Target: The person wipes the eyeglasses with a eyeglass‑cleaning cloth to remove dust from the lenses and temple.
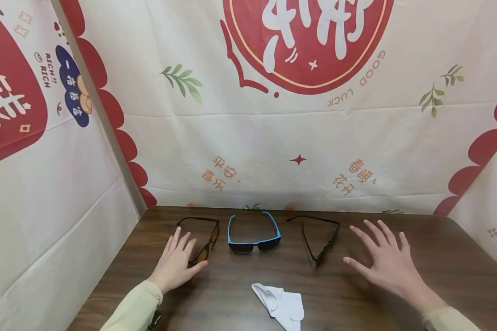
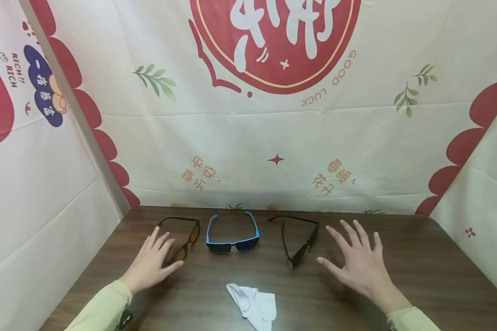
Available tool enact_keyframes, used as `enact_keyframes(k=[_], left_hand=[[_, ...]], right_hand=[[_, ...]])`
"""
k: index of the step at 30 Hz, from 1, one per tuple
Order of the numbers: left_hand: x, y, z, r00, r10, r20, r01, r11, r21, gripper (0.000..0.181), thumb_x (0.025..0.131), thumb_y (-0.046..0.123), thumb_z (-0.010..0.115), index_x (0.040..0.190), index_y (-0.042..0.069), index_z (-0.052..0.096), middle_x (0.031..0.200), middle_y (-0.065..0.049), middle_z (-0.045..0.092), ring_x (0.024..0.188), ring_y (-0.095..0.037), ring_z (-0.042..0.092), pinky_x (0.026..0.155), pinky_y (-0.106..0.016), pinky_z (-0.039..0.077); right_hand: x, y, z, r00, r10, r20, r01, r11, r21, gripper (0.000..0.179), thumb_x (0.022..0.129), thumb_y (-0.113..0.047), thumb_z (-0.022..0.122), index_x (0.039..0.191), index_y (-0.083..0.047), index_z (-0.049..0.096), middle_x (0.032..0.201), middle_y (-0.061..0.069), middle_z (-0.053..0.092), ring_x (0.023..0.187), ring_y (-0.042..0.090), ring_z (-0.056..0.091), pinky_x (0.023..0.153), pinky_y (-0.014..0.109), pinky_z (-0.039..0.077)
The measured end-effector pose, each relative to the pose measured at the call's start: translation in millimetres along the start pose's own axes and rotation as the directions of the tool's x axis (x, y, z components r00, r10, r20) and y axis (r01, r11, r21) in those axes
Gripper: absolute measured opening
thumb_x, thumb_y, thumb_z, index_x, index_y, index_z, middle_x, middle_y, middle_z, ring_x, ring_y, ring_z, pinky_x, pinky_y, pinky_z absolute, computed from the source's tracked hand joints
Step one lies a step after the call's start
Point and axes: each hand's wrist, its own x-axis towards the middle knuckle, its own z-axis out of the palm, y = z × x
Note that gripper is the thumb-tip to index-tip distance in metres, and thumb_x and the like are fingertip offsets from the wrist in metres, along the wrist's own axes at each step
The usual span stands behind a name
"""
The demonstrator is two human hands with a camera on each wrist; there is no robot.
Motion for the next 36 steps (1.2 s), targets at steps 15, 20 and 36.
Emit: enact_keyframes(k=[15, 20, 36], left_hand=[[-5.3, -8.0, -9.7, 0.952, 0.296, 0.076, -0.303, 0.948, 0.096, 0.017, 0.087, 0.014, 0.070, 0.095, 0.000, 0.063, 0.091, -0.011, 0.063, 0.096, -0.034, 0.054, 0.090, -0.049, 0.042], [-5.7, -8.6, -11.8, 0.954, 0.270, 0.131, -0.279, 0.959, 0.052, 0.011, 0.093, 0.014, 0.062, 0.090, 0.003, 0.063, 0.081, -0.003, 0.059, 0.082, -0.024, 0.050, 0.080, -0.042, 0.041], [-2.7, -7.0, -14.3, 0.952, 0.284, 0.117, -0.290, 0.956, 0.041, 0.012, 0.085, 0.006, 0.063, 0.074, 0.009, 0.059, 0.069, 0.000, 0.059, 0.072, -0.020, 0.047, 0.070, -0.038, 0.041]], right_hand=[[-10.4, -48, -5, 0.975, -0.193, -0.109, 0.198, 0.979, 0.038, 0.065, 0.077, -0.059, 0.069, 0.124, -0.016, 0.059, 0.134, 0.015, 0.048, 0.130, 0.039, 0.032, 0.110, 0.059, 0.009], [-10.8, -60, -4, 0.951, -0.277, -0.135, 0.281, 0.960, 0.014, 0.061, 0.080, -0.060, 0.064, 0.121, -0.014, 0.061, 0.132, 0.014, 0.049, 0.128, 0.040, 0.035, 0.112, 0.053, 0.007], [12.2, -105, 7, 0.800, -0.598, -0.048, 0.598, 0.789, 0.139, 0.043, 0.070, -0.032, 0.081, 0.107, -0.017, 0.063, 0.107, -0.003, 0.058, 0.114, 0.028, 0.050, 0.089, 0.049, 0.039]])
